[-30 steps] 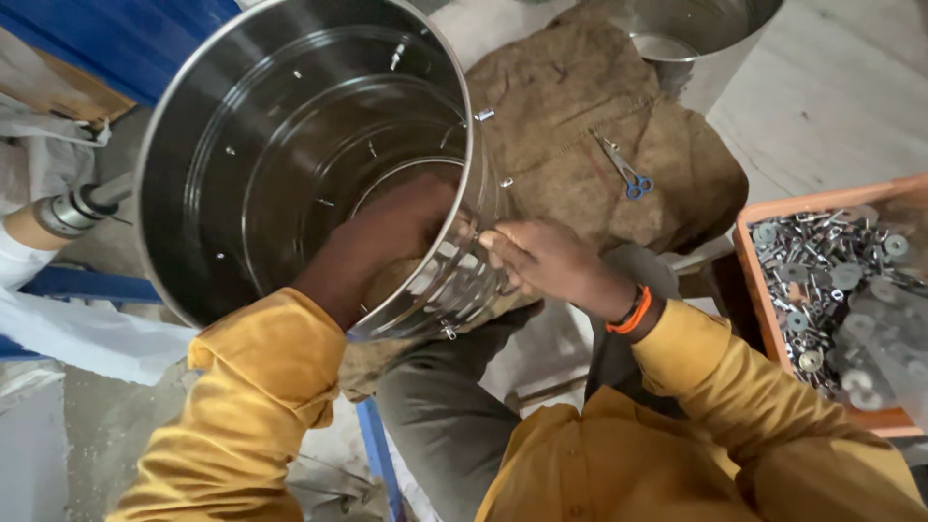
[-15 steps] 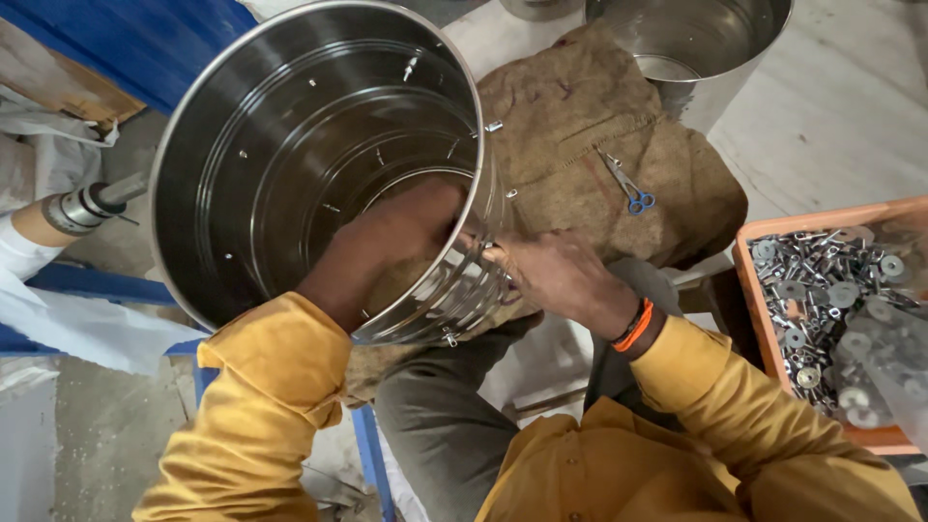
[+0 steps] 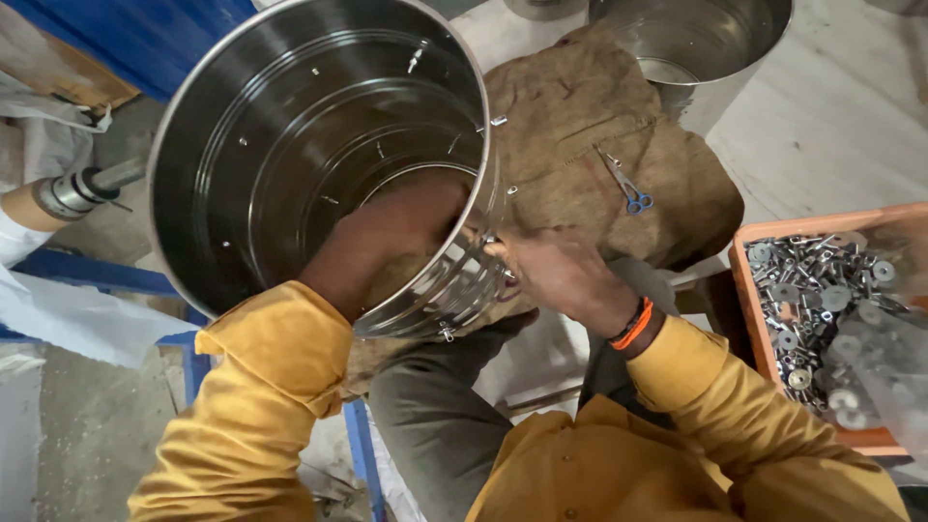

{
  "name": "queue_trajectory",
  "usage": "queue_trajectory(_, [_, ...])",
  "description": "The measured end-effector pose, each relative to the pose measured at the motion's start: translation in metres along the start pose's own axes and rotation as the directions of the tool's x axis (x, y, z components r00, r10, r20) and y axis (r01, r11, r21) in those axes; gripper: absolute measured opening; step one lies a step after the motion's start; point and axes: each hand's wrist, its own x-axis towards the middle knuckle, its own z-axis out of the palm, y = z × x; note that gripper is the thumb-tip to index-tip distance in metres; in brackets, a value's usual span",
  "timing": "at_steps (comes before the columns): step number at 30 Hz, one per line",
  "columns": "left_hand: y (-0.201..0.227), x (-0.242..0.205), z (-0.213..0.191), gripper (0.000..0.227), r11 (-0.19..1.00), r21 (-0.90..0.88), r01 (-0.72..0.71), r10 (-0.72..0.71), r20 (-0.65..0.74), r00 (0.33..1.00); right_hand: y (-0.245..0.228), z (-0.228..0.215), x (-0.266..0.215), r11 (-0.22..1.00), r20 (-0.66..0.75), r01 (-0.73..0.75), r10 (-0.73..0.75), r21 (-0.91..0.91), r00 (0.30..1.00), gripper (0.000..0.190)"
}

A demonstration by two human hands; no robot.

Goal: The person attaches small metal fasteners to the rim of a large stainless steel container. They pick fasteners from a nearby bin, insert them into pre-drilled holes on the container's edge, and secure them by hand.

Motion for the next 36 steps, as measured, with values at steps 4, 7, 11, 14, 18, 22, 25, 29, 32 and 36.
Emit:
queue_trajectory(4, [0.016, -0.004, -0.008, 0.032, 0.967, 0.081, 0.241, -0.242, -0.001, 0.970, -0.002, -0.005, 0.000, 1.000, -0.038, 0.023, -0.022, 0.005, 0.999, 0.025])
queue_trajectory(7, [0.034, -0.011, -0.009, 0.036, 0.994, 0.062, 0.093, -0.085, -0.111, 0.990, -0.003, -0.006, -0.001, 0.999, -0.053, 0.048, -0.048, 0.004, 0.997, 0.023])
queue_trajectory(11, [0.052, -0.011, -0.016, 0.031, 0.968, 0.072, 0.241, -0.237, -0.056, 0.970, -0.005, -0.007, 0.000, 1.000, -0.022, -0.010, 0.010, -0.003, 1.000, 0.024])
queue_trajectory(14, [0.056, -0.003, -0.020, 0.029, 0.896, 0.194, 0.400, -0.409, 0.010, 0.912, -0.006, -0.008, 0.000, 0.999, -0.001, -0.010, 0.010, -0.051, 1.000, 0.028])
queue_trajectory(18, [0.057, -0.007, -0.016, 0.031, 0.978, 0.041, 0.205, -0.202, -0.065, 0.977, -0.005, -0.009, -0.002, 0.997, -0.084, 0.078, -0.079, -0.008, 0.993, 0.024])
queue_trajectory(22, [0.051, -0.007, -0.018, 0.032, 0.976, 0.066, 0.205, -0.204, -0.030, 0.979, -0.006, -0.008, -0.001, 0.995, -0.076, 0.067, -0.073, -0.078, 0.994, 0.024])
queue_trajectory(25, [0.047, -0.007, -0.017, 0.030, 0.969, 0.079, 0.233, -0.229, -0.054, 0.972, -0.006, -0.008, 0.000, 0.995, -0.034, 0.023, -0.027, -0.096, 0.999, 0.025])
queue_trajectory(29, [0.045, -0.003, -0.012, 0.030, 0.966, 0.101, 0.239, -0.239, -0.015, 0.971, -0.009, -0.010, -0.001, 0.994, -0.060, 0.057, -0.063, -0.096, 0.996, 0.019])
queue_trajectory(32, [0.045, -0.007, -0.015, 0.031, 0.995, 0.002, 0.097, -0.095, -0.144, 0.985, -0.010, -0.012, 0.000, 0.996, -0.100, 0.087, -0.089, -0.023, 0.991, 0.022])
queue_trajectory(36, [0.043, -0.002, -0.016, 0.030, 0.919, 0.065, 0.388, -0.389, -0.001, 0.921, -0.007, -0.011, 0.000, 0.998, -0.003, 0.002, -0.002, -0.058, 1.000, 0.021])
